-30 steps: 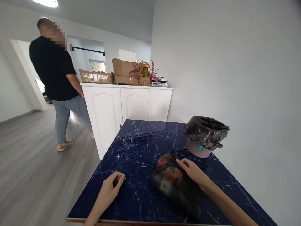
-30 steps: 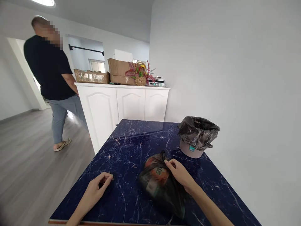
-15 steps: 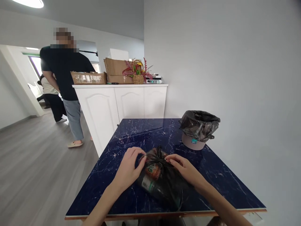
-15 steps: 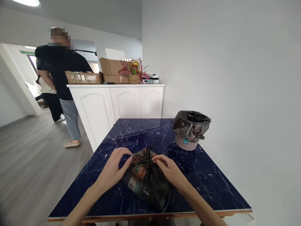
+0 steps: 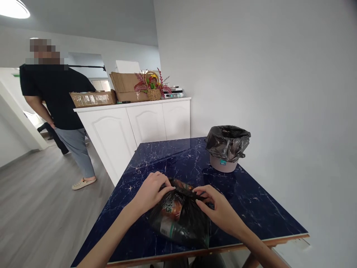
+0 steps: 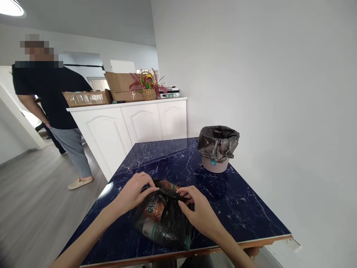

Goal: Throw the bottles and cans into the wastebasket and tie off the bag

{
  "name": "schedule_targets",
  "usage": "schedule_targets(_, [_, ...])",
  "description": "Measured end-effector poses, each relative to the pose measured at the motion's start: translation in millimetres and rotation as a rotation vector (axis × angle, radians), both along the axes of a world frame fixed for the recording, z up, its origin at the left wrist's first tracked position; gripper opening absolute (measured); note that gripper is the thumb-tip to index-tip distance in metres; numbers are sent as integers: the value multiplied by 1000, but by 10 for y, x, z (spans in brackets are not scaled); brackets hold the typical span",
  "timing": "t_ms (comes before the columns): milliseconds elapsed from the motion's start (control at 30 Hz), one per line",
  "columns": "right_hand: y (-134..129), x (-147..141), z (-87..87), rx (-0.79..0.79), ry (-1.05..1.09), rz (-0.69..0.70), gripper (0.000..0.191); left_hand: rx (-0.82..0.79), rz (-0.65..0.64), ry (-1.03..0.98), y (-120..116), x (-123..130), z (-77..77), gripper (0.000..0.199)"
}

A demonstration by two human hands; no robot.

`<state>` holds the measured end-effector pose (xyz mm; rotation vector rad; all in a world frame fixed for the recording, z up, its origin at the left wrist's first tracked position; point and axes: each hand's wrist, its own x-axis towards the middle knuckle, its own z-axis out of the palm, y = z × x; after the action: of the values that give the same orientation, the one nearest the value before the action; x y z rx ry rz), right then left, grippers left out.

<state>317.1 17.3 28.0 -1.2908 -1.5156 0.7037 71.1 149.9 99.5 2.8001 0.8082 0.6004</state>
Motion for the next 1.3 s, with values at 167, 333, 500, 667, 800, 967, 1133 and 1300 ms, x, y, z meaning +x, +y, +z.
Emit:
schedule_targets(167, [-32, 48, -151, -15, -136, -128, 28, 67, 228, -162, 56, -166, -87, 36])
schedule_targets(333, [-39, 91, -329, -31, -30, -229, 33, -34, 456, -318, 73, -325, -153, 39])
schedule_targets(500, [-86, 78, -306, -85, 103, -235, 54, -178, 382, -366, -79, -279, -162, 42])
schedule_targets(667, [-91, 172, -240, -93, 122, -318, 65, -114, 300, -272, -122, -126, -142, 34])
schedule_targets(800, [-169, 277, -177, -21, 64, -468, 56, -223, 360, -457, -55, -202, -93, 38])
schedule_targets(967, [-394, -41, 43, 562, -292, -617, 37, -401, 384, -730, -13, -470, -253, 51])
schedule_targets(1133, [-169, -546, 262, 616, -553, -32, 55, -496, 440, -848, -62, -467, -304, 67])
schedule_targets(1300, [197, -649, 279, 211, -553, -17, 29, -622, 313, -751, -128, -475, -40, 53])
